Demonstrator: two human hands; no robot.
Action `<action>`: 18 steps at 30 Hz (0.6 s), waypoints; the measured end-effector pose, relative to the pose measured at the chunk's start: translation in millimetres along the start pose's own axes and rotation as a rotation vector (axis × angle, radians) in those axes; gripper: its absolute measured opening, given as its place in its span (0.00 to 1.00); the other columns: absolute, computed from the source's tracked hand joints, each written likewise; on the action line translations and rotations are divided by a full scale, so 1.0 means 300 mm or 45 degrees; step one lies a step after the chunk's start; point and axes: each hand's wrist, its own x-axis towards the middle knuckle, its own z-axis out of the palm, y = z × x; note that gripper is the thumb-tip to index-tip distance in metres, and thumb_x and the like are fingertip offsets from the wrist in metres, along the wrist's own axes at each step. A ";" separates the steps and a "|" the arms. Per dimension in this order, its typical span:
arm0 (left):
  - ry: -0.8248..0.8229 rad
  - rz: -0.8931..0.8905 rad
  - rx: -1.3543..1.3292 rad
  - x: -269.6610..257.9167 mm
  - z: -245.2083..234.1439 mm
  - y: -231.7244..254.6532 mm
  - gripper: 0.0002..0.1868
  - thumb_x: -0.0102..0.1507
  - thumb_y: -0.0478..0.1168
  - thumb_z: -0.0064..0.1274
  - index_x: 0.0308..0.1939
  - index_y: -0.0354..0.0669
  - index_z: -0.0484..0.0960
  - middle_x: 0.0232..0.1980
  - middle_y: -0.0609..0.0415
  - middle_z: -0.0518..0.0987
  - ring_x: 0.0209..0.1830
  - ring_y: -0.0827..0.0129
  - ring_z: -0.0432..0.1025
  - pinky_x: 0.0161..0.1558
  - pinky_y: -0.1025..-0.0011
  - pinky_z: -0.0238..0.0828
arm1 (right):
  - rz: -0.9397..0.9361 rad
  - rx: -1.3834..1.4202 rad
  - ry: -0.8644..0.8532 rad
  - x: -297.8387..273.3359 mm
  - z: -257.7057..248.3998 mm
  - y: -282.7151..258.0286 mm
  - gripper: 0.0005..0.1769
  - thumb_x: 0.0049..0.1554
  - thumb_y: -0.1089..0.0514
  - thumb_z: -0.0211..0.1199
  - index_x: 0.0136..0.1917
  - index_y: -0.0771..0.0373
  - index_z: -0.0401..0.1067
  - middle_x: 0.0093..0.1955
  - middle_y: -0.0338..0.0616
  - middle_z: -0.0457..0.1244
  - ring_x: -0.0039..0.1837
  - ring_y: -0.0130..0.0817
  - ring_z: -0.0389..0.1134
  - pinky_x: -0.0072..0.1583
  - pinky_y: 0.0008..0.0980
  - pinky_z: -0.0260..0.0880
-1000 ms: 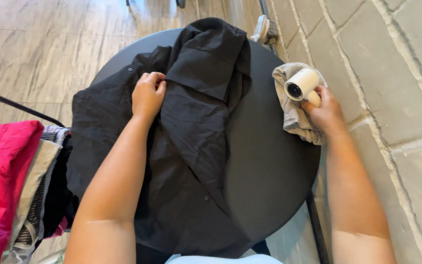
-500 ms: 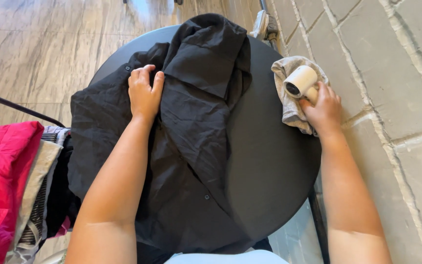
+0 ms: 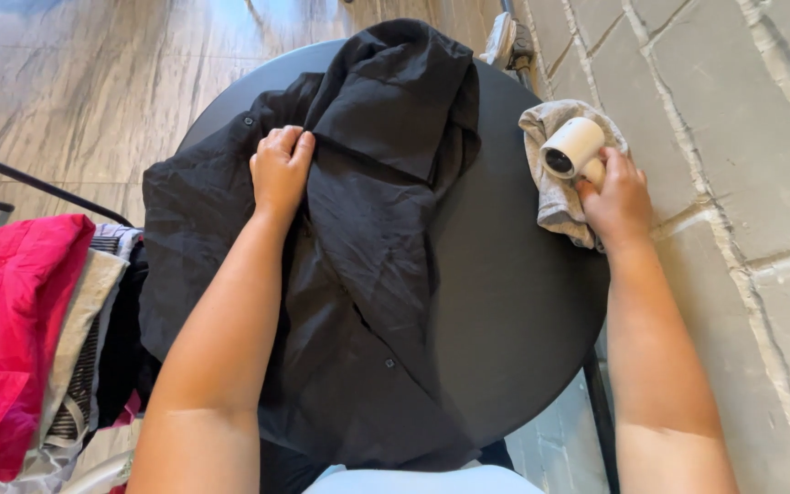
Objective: The person uses a handheld steamer on a black shirt laid on a round table, then retrieves a cloth from a laundry basket to wipe the shirt. They proceed to fold the shirt by hand on the table.
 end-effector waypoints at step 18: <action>0.014 -0.036 0.637 0.005 -0.089 -0.032 0.19 0.74 0.60 0.42 0.65 0.67 0.74 0.70 0.60 0.69 0.76 0.56 0.51 0.66 0.31 0.48 | 0.078 -0.195 0.021 0.005 0.066 0.033 0.27 0.58 0.60 0.63 0.69 0.72 0.67 0.55 0.65 0.68 0.56 0.62 0.71 0.58 0.51 0.67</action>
